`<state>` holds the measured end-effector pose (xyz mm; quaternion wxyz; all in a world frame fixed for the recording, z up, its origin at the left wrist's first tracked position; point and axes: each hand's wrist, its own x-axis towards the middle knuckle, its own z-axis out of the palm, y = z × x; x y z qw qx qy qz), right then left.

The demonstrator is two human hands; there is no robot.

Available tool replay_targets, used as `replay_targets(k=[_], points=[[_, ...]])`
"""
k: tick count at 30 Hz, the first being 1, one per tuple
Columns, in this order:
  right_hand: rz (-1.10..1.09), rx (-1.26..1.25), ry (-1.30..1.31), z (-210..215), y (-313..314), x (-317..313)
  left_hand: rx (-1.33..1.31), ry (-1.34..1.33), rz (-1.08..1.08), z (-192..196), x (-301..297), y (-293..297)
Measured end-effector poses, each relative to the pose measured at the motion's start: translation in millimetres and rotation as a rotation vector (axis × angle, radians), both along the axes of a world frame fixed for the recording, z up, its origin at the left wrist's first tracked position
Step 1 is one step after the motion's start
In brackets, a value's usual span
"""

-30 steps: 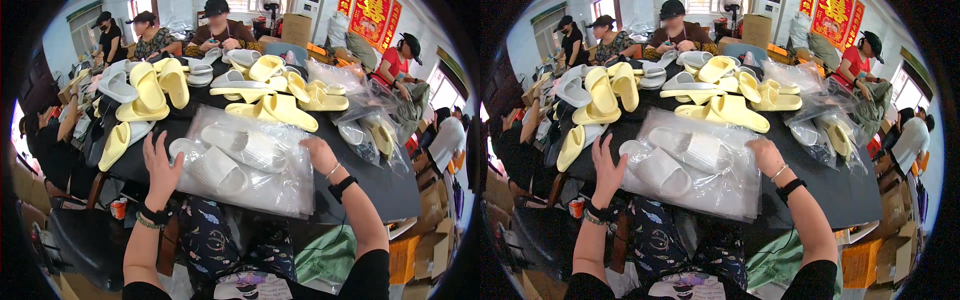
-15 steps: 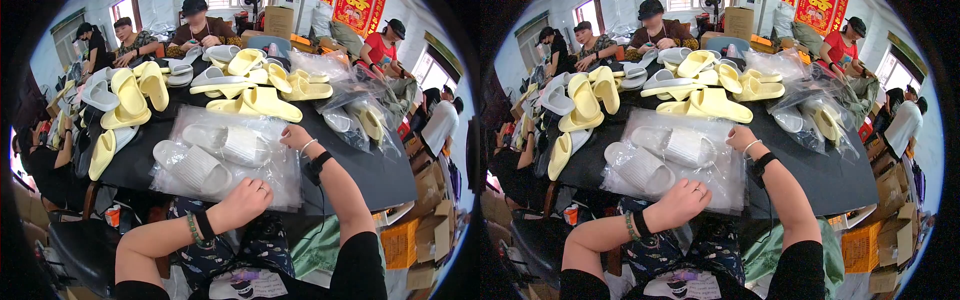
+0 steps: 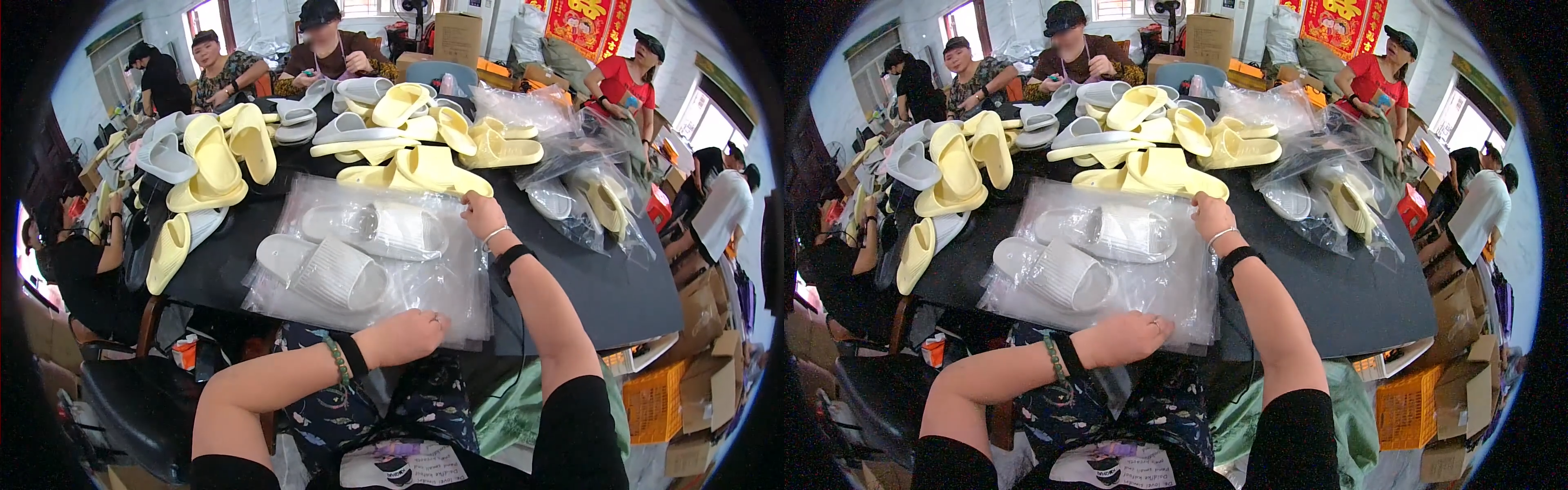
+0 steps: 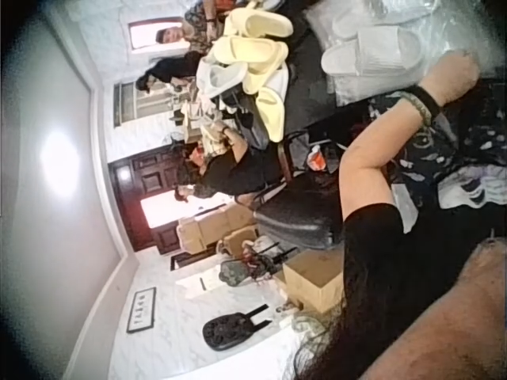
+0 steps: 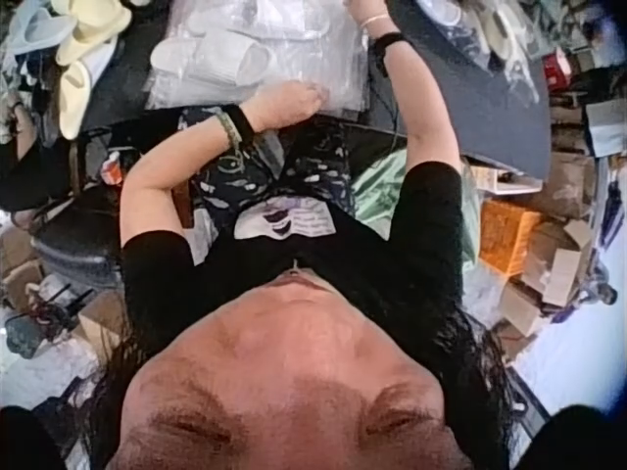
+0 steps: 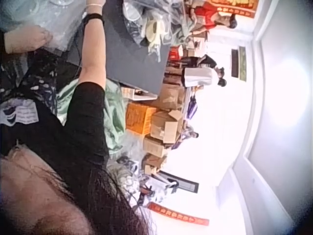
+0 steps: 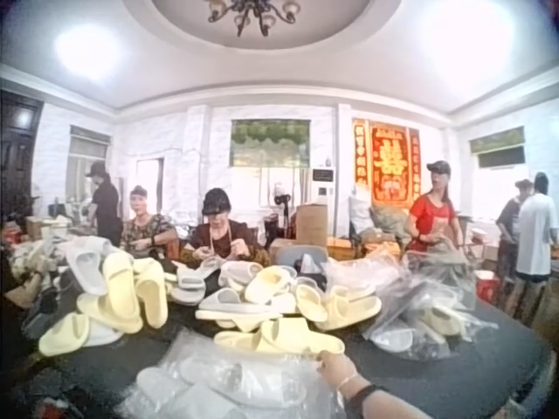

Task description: Place finished sandals into plastic packaging bags.

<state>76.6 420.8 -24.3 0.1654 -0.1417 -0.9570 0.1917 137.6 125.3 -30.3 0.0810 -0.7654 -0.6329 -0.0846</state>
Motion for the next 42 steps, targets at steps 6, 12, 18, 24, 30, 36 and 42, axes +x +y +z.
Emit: replay_targets(k=[6, 12, 18, 24, 30, 36, 42], points=[[0.115, 0.072, 0.028, 26.2, -19.1, 19.8, 0.161, -0.164, 0.071, 19.4, -8.0, -13.6], [0.427, 0.054, -0.264, 48.1, -44.7, 73.5, 0.569, -0.193, 0.649, 87.5, -56.8, -57.5], [0.438, 0.180, -0.668, 6.9, -56.3, 84.1, 0.441, -0.318, 1.026, 24.0, -187.7, -135.8], [0.428, 0.183, -0.703, 13.4, -58.9, 83.4, 0.091, -0.545, 0.939, 30.4, -191.9, -142.9], [0.417, 0.176, -0.714, 12.2, -57.3, 83.4, -0.025, -0.388, 0.551, 52.9, -195.3, -118.1], [0.407, 0.201, -0.732, 13.0, -60.6, 81.2, -0.029, -0.087, 0.257, 29.4, -207.5, -99.5], [0.404, 0.214, -0.759, 11.1, -65.4, 83.0, 0.156, -0.233, 0.078, -4.9, -212.2, -54.0]])
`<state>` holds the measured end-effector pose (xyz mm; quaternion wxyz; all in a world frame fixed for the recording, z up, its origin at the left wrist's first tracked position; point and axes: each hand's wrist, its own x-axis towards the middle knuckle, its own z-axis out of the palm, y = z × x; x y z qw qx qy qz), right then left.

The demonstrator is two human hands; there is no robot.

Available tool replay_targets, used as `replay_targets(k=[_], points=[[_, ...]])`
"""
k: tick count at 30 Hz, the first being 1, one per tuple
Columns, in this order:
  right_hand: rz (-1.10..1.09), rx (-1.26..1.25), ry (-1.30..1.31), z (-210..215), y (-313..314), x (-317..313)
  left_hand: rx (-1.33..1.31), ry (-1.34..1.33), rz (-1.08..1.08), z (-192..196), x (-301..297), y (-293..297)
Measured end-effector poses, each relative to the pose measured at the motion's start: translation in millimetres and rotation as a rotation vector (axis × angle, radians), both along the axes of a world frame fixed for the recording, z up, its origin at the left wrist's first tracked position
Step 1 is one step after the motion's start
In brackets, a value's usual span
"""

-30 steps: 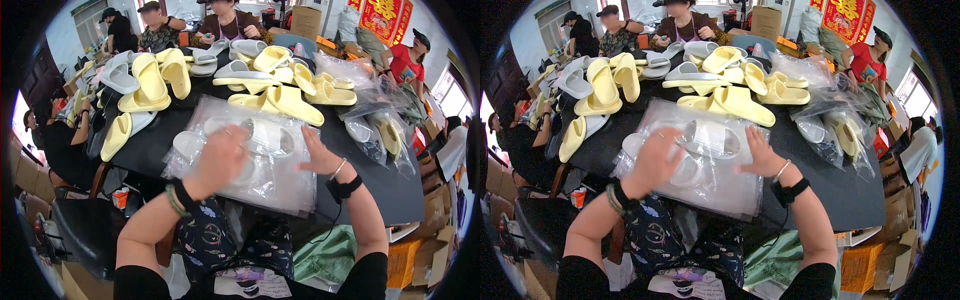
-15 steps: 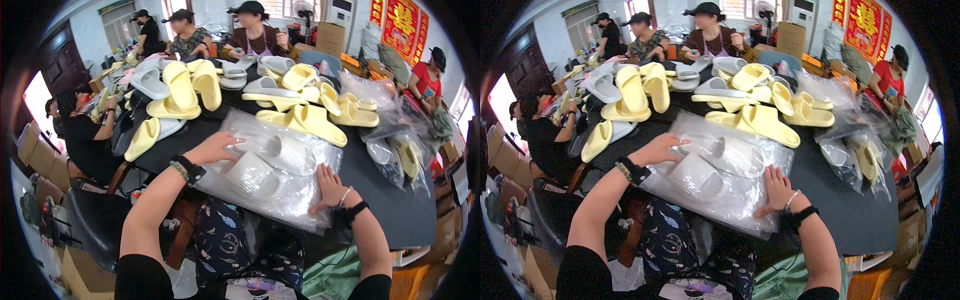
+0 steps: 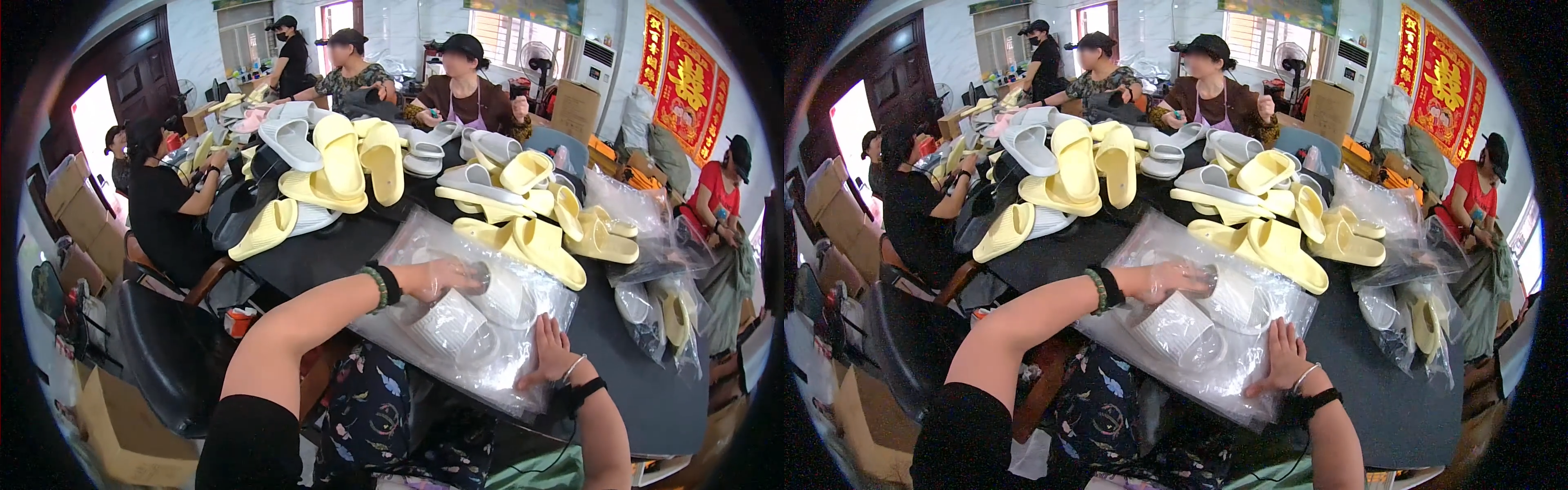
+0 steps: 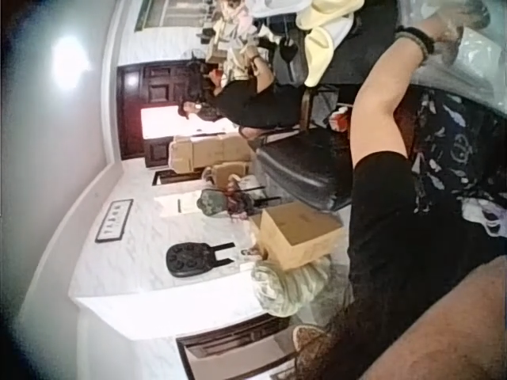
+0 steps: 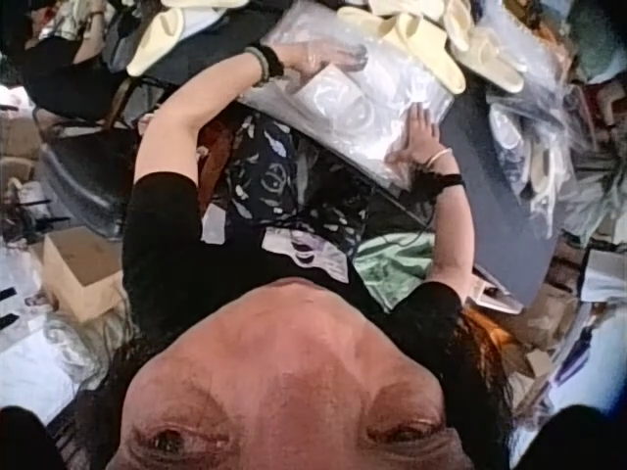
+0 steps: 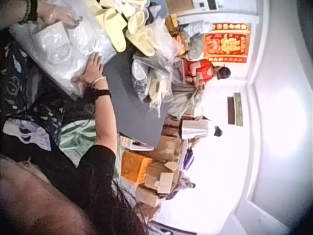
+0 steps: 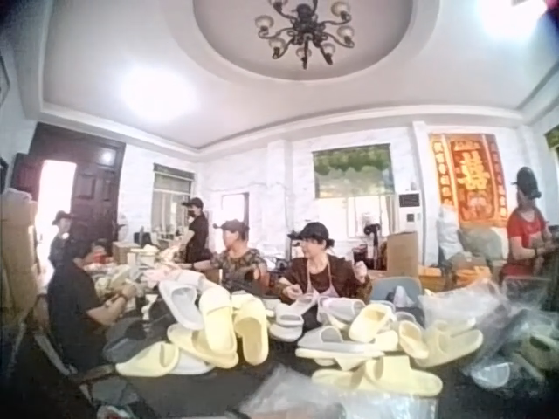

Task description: Place finished sandals into plastic packaging bags.

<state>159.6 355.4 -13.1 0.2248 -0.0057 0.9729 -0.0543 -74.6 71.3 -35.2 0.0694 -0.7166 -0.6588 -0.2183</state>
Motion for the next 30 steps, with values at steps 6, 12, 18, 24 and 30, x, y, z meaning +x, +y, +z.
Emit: replay_targets(k=[6, 12, 18, 24, 30], points=[[-0.013, -0.006, 0.032, -9.1, 11.5, 4.6, -0.094, -0.116, -0.098, -2.6, -14.3, 8.6], [0.020, -0.058, 0.127, -8.7, 7.3, -6.1, -0.250, -0.323, 0.199, 26.7, -16.7, -59.2], [-0.050, -0.040, 0.039, -6.2, 16.8, 0.5, -0.202, -0.403, 0.230, 28.9, -3.5, -44.5], [0.049, -0.053, 0.031, -15.8, 3.4, -8.6, -0.120, -0.033, 0.103, -53.7, -53.8, -14.2], [-0.055, -0.002, -0.019, -22.5, 28.8, 2.7, -0.189, -0.006, 0.240, -16.5, -24.6, 4.9]])
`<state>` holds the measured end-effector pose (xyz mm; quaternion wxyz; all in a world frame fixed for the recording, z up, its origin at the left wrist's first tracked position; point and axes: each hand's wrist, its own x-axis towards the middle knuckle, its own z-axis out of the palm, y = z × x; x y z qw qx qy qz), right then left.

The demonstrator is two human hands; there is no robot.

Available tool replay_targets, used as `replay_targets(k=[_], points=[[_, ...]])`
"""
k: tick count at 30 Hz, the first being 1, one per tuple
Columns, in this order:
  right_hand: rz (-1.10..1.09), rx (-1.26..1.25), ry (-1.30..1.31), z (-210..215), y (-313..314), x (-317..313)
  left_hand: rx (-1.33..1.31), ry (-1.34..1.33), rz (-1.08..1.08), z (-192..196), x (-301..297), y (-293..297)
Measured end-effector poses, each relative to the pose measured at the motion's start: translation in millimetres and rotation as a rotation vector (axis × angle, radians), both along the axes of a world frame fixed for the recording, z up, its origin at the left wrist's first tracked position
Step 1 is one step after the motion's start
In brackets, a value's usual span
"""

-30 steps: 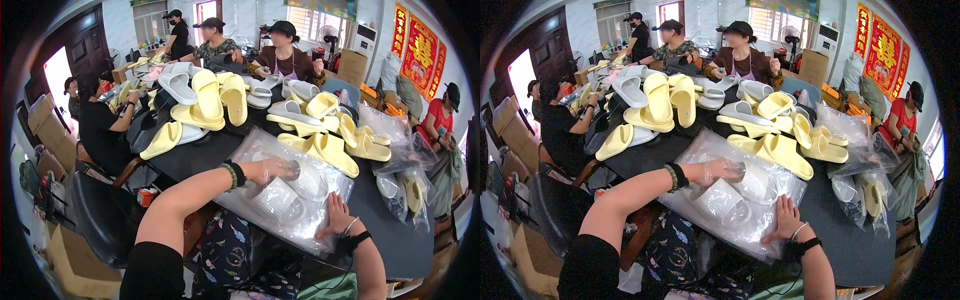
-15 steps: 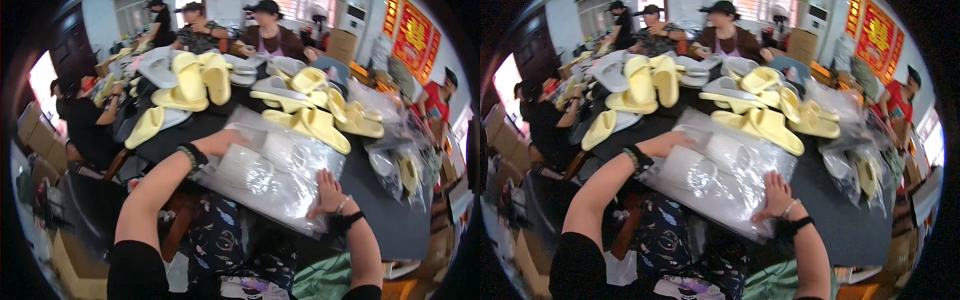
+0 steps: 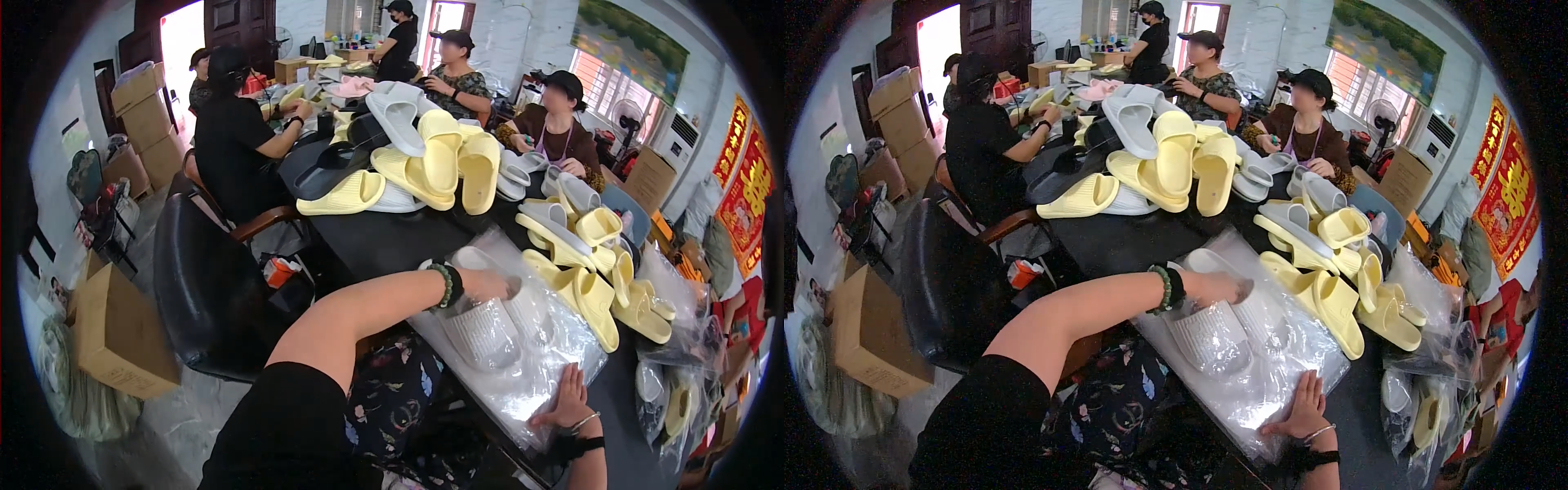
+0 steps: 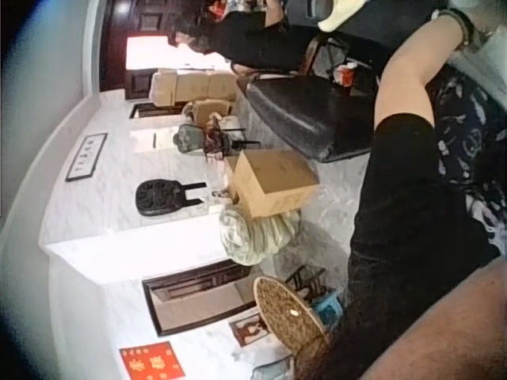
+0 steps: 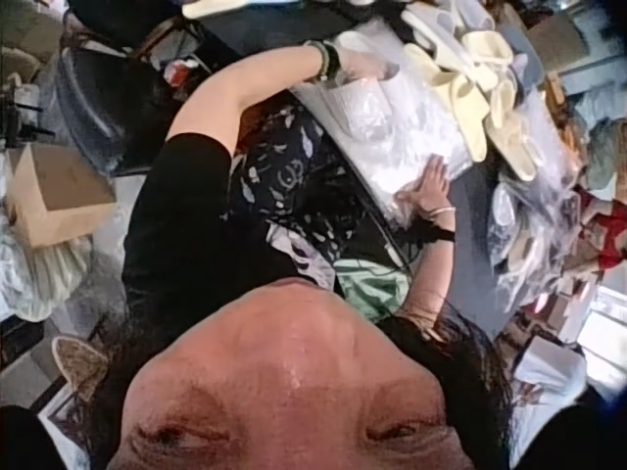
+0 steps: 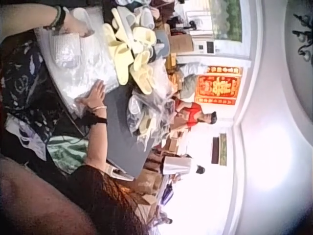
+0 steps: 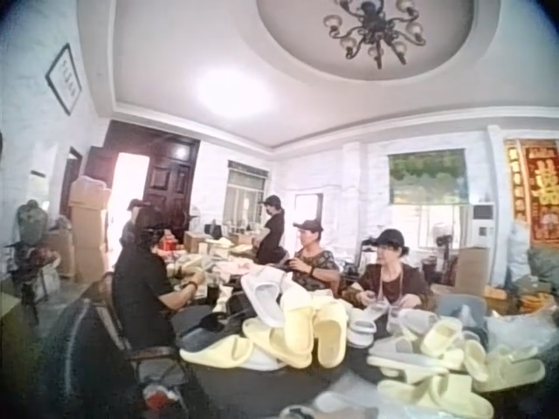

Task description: Place finished sandals into plastic packaging bags.

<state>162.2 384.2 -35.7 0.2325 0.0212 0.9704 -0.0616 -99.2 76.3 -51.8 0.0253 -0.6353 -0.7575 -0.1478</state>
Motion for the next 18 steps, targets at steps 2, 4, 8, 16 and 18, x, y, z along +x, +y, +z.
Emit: replay_targets(k=[2, 4, 8, 16, 18], points=[[0.013, -0.009, -0.005, 5.7, -7.2, -4.8, -0.051, -0.058, 0.190, 9.0, 2.4, -32.7], [0.027, -0.021, -0.004, 7.1, -13.2, -9.7, -0.046, -0.020, 0.311, 8.6, -5.1, -75.8], [0.037, -0.035, 0.005, 2.1, -6.8, -11.8, -0.115, -0.031, 0.611, 21.7, -0.2, -131.2], [0.032, -0.081, 0.018, 6.2, -15.5, -5.8, 0.070, 0.209, 1.122, 91.6, 50.0, -214.2], [0.027, -0.070, 0.023, 6.8, -15.4, -2.7, 0.130, 0.332, 1.169, 111.2, 54.2, -218.9]])
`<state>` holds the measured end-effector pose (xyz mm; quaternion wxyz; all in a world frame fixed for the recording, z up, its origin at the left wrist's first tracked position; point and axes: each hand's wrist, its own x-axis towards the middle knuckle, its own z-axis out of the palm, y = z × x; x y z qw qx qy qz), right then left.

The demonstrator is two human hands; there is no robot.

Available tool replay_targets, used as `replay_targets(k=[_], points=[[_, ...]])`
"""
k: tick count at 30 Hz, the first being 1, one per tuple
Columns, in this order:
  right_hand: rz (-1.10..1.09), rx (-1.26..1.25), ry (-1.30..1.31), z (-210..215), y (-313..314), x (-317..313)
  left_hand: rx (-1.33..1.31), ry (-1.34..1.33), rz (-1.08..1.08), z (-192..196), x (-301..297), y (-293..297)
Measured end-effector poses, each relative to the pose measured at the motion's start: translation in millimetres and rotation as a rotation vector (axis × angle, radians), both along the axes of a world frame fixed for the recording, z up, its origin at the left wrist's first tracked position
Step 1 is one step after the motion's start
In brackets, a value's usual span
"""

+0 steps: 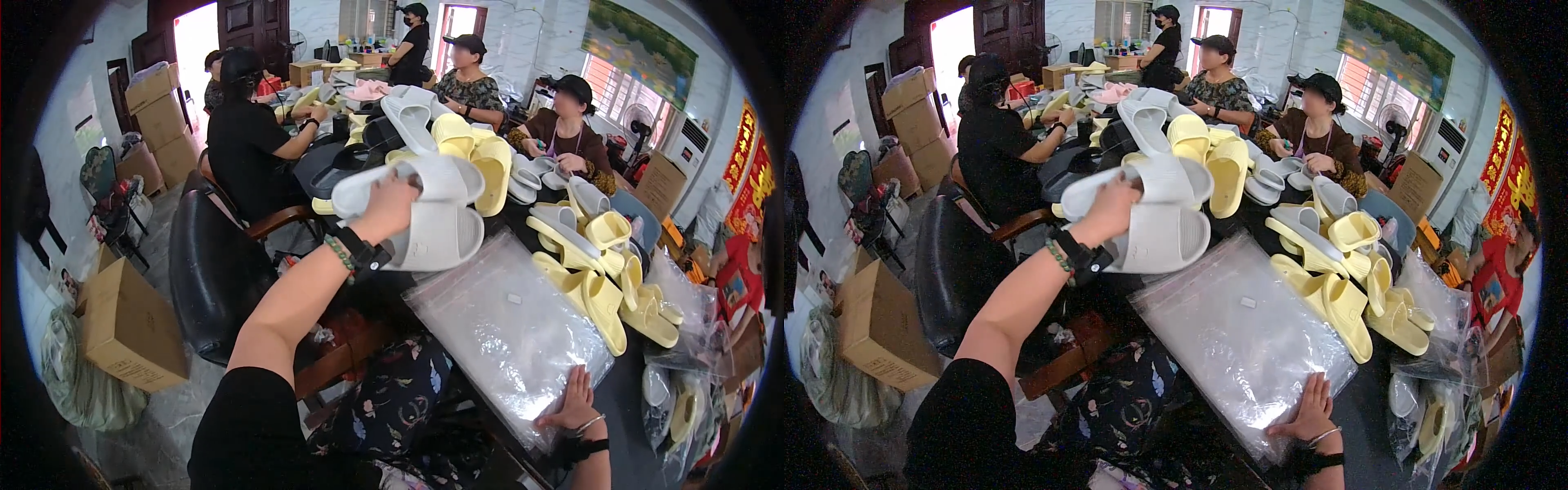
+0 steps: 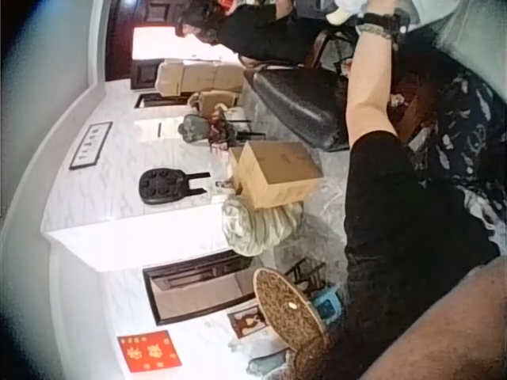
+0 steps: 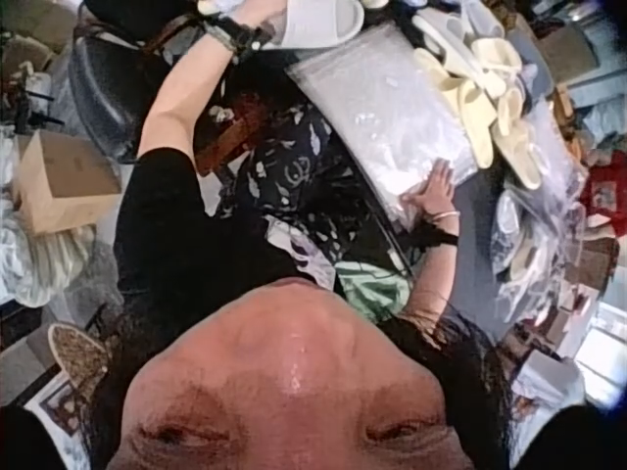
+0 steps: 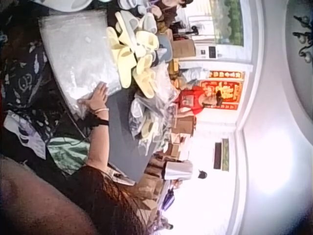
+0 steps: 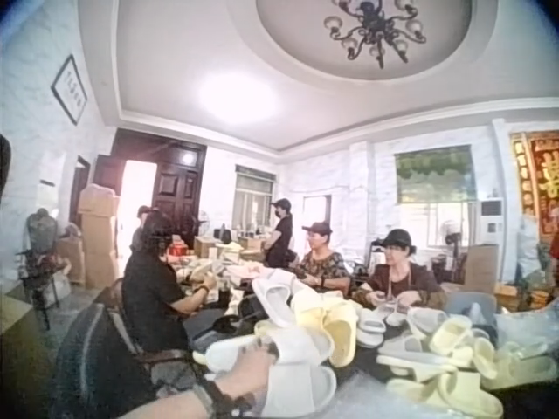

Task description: Place finished sandals into plastic packaging bags.

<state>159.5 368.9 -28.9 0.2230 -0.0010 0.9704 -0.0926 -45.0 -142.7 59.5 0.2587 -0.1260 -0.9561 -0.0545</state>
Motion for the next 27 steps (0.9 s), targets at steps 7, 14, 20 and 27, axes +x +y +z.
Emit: replay_targets(k=[7, 14, 20, 27], points=[[0.054, 0.017, 0.068, 0.1, -1.4, -7.9, 0.169, 0.296, -0.131, 89.5, 36.7, 43.7], [0.026, 0.028, 0.093, -2.6, 3.2, -3.2, 0.153, 0.231, -0.691, 63.0, 65.9, 193.0], [0.036, -0.078, -0.035, -6.2, 8.8, 1.0, 0.000, -0.078, -0.756, -31.6, 96.5, 281.3], [-0.005, 0.067, 0.077, -1.8, -5.4, -1.0, -0.107, -0.258, -0.622, -79.8, 53.0, 262.0]])
